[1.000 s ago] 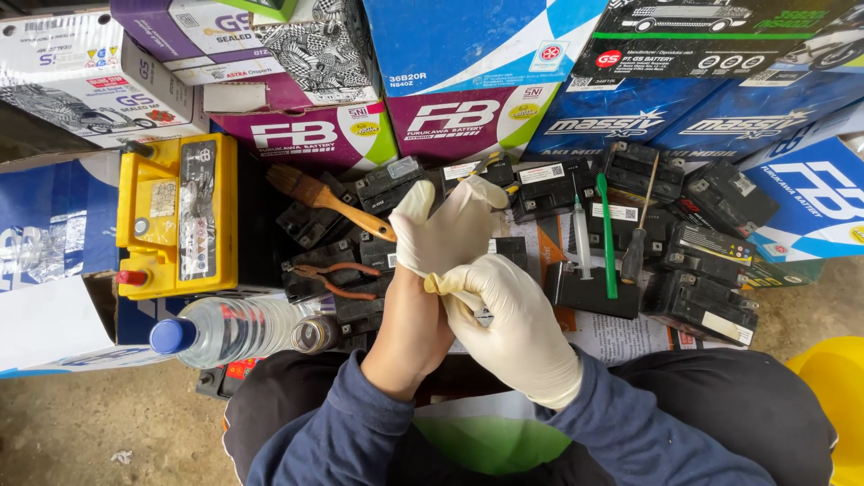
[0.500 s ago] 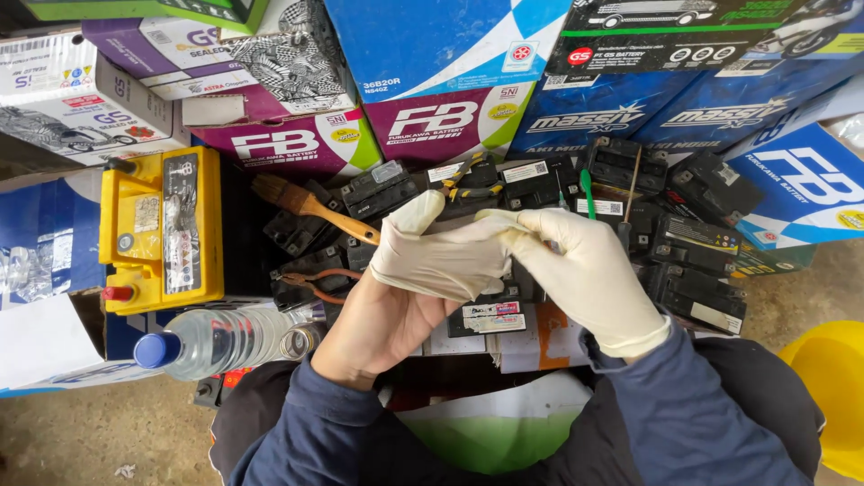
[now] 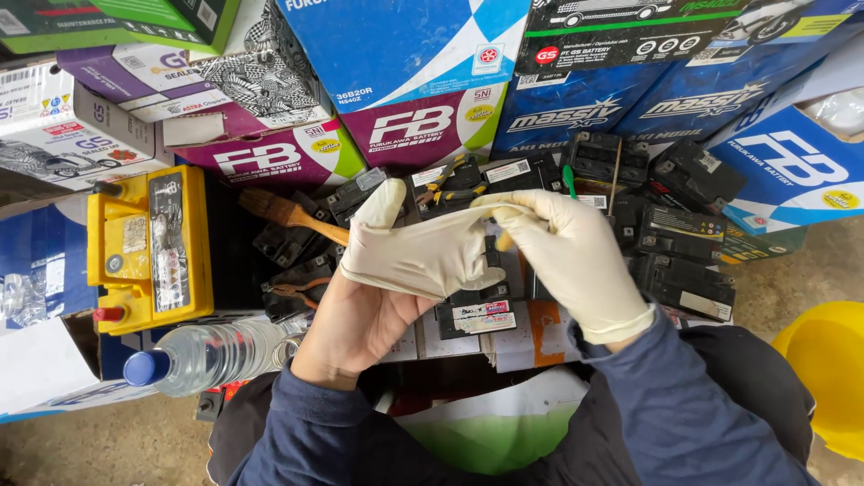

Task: Putting on a pair of white rubber gloves while sitting on the floor.

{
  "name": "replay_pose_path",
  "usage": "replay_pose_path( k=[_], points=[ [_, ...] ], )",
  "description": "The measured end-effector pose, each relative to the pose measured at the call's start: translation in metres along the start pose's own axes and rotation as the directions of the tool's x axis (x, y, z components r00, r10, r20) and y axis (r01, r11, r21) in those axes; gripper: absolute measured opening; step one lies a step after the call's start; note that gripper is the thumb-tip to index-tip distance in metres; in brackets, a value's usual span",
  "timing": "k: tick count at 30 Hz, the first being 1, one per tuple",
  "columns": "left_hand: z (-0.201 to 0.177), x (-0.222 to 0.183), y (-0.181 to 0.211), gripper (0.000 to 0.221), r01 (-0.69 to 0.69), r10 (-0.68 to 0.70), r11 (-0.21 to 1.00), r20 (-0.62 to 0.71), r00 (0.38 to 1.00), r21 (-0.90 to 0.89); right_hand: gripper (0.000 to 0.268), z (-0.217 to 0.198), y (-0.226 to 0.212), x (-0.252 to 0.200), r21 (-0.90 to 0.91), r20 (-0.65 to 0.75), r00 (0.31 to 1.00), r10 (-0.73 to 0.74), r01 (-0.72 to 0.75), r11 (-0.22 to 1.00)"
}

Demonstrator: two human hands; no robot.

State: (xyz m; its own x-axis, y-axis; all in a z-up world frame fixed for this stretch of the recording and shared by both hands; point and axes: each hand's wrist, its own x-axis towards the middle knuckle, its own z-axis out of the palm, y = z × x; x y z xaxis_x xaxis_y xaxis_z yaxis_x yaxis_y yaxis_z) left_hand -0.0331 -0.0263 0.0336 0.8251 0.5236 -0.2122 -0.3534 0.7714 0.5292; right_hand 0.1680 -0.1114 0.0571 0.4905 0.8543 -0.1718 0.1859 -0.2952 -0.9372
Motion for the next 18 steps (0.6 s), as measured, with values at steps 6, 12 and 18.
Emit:
replay_pose_path(
  k=[6, 12, 18],
  points=[
    [-0.007, -0.009, 0.006, 0.074, 0.037, -0.022, 0.972, 0.069, 0.997, -0.232, 0.023, 0.001, -0.015, -0.014, 0.025, -0.175, 0.980, -0.094, 0.100, 0.995],
    [-0.018, -0.014, -0.001, 0.072, 0.038, -0.017, 0.980, 0.109, 0.994, -0.195, 0.020, -0.005, -0.005, -0.021, -0.111, 0.043, 0.971, -0.233, 0.237, 0.965],
    [-0.007, -0.011, 0.001, 0.074, 0.078, -0.050, 0.976, 0.137, 0.989, -0.204, 0.022, -0.007, -0.005, -0.019, -0.107, 0.094, 0.959, -0.266, 0.275, 0.955]
  ],
)
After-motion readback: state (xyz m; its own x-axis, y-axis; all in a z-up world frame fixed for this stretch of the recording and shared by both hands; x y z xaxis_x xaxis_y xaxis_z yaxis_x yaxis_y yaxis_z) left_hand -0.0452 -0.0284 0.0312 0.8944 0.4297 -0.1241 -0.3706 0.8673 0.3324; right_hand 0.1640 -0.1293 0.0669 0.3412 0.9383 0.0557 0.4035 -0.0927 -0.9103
